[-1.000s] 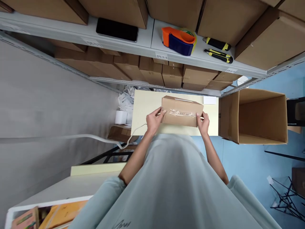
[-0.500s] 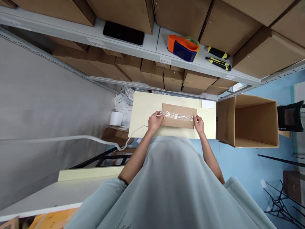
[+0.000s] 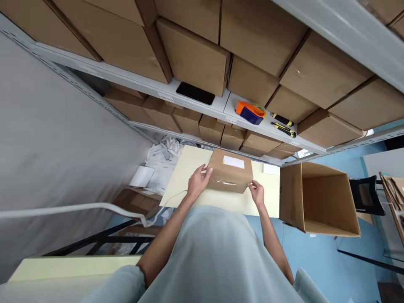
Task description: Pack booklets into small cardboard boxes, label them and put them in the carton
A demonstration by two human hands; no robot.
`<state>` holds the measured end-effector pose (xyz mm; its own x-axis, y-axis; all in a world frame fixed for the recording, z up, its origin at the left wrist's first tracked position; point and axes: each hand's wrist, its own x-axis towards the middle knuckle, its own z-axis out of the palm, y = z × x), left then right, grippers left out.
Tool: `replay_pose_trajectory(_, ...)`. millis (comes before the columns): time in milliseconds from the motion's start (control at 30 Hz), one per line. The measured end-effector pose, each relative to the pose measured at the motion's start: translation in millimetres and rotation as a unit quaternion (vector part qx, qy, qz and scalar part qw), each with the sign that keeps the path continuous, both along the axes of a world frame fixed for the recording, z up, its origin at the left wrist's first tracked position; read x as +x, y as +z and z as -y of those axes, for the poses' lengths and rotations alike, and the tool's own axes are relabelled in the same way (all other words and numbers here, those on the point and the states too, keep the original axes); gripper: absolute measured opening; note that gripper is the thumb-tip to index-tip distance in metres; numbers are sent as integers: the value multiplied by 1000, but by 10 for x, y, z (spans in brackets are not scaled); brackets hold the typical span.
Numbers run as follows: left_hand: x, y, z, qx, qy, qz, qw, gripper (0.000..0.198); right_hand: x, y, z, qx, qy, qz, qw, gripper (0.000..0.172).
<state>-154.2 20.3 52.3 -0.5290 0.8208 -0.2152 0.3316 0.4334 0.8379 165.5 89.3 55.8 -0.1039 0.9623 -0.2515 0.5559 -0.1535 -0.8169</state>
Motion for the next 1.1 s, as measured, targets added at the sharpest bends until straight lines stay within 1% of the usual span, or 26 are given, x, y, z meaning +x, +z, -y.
replay_pose_trajectory(67,-118,-122,80,-29,3,-20,999,50,-154,-88,106,-9,18,-7,1000,45)
replay_pose_trajectory(133,-226,-310,180,-64,23,-16,998,42,-305,-158,234,-13,41,-18,999,34)
replay_pose_trajectory(200,-320,-516,262,-73,29,9,997,40,-412,-193,295,-6,69,-25,997,25)
replay_pose_trajectory(267,-399,-666,277,-57,32,43,997,42,-456,-166,198,20,97,-19,995,19)
replay_pose_trajectory(300,-432,-695,245,-46,49,49,997,45,-460,-116,71,40,104,-12,994,19)
replay_pose_trajectory(333,-460,-683,182,-26,70,38,996,49,-463,-35,-110,64,108,-3,992,22)
replay_pose_trajectory(367,-484,-627,87,1,91,27,996,51,-472,81,-340,93,112,9,989,27)
replay_pose_trajectory(400,-501,-526,-38,34,108,15,993,52,-498,234,-609,125,115,20,985,33)
replay_pose_trajectory(433,-510,-382,-189,71,116,7,991,51,-546,421,-903,161,120,30,979,40)
replay_pose_trajectory(467,-508,-202,-358,111,117,5,987,49,-621,636,-1206,200,131,43,970,46)
replay_pose_trajectory(533,-462,233,-709,180,94,18,979,42,-850,1110,-1769,264,151,58,951,54)
replay_pose_trajectory(567,-417,466,-871,211,90,22,973,41,-996,1342,-2001,307,169,97,932,55)
replay_pose_trajectory(600,-357,692,-1012,242,84,22,966,39,-1152,1550,-2187,338,183,141,912,55)
replay_pose_trajectory(633,-286,902,-1124,272,69,23,960,38,-1310,1724,-2327,349,189,190,898,54)
replay_pose_trajectory(667,-207,1085,-1205,297,55,24,953,36,-1460,1856,-2421,343,187,244,888,53)
replay_pose_trajectory(700,-127,1235,-1252,317,43,26,947,33,-1594,1946,-2478,330,182,287,881,52)
replay_pose_trajectory(733,-48,1348,-1267,335,31,28,941,32,-1706,2000,-2507,314,176,319,877,51)
replay_pose_trajectory(767,25,1423,-1253,348,21,31,937,30,-1794,2026,-2518,301,171,340,875,50)
replay_pose_trajectory(833,143,1474,-1157,362,7,45,931,29,-1895,2037,-2519,293,170,347,875,48)
replay_pose_trajectory(933,242,1398,-932,358,-4,86,930,27,-1899,2036,-2503,289,181,332,880,47)
replay_pose_trajectory(1000,271,1328,-785,348,-5,117,930,27,-1839,2006,-2414,283,191,318,885,46)
replay_pose_trajectory(1033,284,1303,-717,341,-3,130,931,28,-1799,1968,-2318,280,194,288,895,45)
replay_pose_trajectory(1067,297,1289,-653,334,3,141,932,28,-1756,1913,-2178,277,196,233,911,46)
replay_pose_trajectory(1100,315,1286,-589,327,12,150,933,29,-1712,1845,-1992,269,198,156,929,48)
